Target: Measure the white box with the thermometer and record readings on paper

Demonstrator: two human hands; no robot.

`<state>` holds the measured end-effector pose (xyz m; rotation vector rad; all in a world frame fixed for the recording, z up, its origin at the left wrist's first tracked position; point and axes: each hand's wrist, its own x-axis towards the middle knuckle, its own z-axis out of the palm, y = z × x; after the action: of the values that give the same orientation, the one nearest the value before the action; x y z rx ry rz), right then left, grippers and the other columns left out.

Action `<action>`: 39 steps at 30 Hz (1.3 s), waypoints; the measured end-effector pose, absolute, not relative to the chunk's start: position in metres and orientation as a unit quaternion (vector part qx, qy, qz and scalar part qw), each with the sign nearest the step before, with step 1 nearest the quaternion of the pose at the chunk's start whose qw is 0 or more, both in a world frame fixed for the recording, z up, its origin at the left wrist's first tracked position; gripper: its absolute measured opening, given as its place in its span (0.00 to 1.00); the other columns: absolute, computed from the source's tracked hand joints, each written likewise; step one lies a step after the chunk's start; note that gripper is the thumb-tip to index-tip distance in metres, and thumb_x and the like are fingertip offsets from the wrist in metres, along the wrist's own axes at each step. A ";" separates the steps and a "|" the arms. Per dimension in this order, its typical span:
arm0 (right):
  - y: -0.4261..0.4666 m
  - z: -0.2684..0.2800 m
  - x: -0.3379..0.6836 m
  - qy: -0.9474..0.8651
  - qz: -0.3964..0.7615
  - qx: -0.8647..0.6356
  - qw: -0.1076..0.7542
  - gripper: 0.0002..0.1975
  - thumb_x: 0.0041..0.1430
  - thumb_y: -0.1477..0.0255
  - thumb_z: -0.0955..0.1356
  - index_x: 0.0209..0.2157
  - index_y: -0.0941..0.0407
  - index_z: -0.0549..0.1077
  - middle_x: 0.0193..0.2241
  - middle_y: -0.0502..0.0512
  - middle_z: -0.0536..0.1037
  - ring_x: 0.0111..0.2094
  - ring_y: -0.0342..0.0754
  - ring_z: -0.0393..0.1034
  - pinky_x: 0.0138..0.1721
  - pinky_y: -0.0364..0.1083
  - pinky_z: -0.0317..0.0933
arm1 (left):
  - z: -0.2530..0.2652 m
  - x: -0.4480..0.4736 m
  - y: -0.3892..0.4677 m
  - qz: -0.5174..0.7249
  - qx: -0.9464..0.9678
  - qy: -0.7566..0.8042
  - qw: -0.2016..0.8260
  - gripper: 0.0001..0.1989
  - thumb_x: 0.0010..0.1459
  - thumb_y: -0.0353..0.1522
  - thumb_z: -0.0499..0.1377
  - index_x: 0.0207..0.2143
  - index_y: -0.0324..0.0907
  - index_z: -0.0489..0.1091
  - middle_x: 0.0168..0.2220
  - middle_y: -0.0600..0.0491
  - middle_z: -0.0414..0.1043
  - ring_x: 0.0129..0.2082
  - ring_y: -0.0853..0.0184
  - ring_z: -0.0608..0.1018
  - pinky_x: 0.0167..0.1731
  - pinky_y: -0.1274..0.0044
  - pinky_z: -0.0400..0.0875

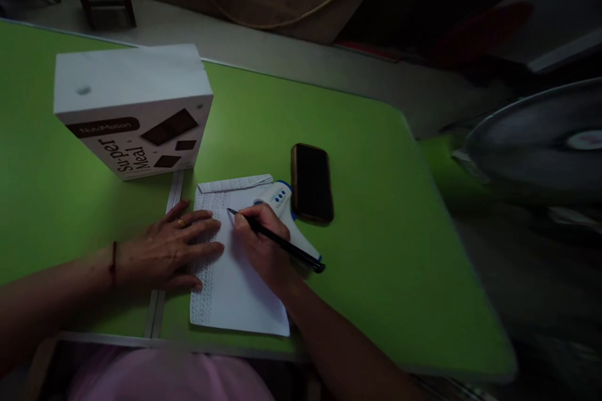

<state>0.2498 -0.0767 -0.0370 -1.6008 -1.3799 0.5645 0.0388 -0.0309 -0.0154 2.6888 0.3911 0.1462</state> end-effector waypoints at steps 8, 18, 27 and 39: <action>-0.077 -0.037 0.251 -0.557 0.237 -0.652 0.456 0.06 0.58 0.68 0.65 0.28 0.53 0.68 0.22 0.46 0.69 0.23 0.43 0.62 0.27 0.44 0.59 | -0.017 0.038 -0.031 0.058 0.966 0.139 0.208 0.29 0.61 0.49 0.62 0.58 0.42 0.66 0.62 0.40 0.63 0.65 0.45 0.61 0.65 0.49 0.47; -0.077 -0.037 0.249 -0.550 0.219 -0.662 0.460 0.05 0.56 0.69 0.65 0.27 0.53 0.67 0.21 0.46 0.69 0.23 0.44 0.62 0.27 0.44 0.59 | -0.017 0.038 -0.031 0.055 0.967 0.139 0.208 0.28 0.63 0.50 0.59 0.59 0.43 0.67 0.63 0.40 0.62 0.65 0.46 0.60 0.66 0.51 0.46; -0.078 -0.039 0.252 -0.566 0.235 -0.647 0.454 0.05 0.58 0.69 0.65 0.28 0.53 0.67 0.22 0.46 0.69 0.24 0.44 0.62 0.27 0.44 0.59 | -0.016 0.038 -0.032 0.057 0.965 0.143 0.210 0.29 0.60 0.48 0.64 0.58 0.42 0.67 0.62 0.40 0.63 0.65 0.45 0.61 0.66 0.49 0.46; -0.085 -0.021 0.269 -0.803 0.064 -0.524 0.276 0.13 0.65 0.81 0.60 0.43 0.56 0.73 0.34 0.58 0.75 0.36 0.51 0.72 0.38 0.49 0.69 | -0.017 0.037 -0.031 0.069 0.967 0.137 0.205 0.29 0.63 0.50 0.60 0.59 0.43 0.67 0.62 0.40 0.63 0.64 0.46 0.61 0.66 0.50 0.47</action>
<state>0.2687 -0.0854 -0.0206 -1.4068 -2.1588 0.1723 0.0375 -0.0309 -0.0175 2.6959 0.3825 0.1916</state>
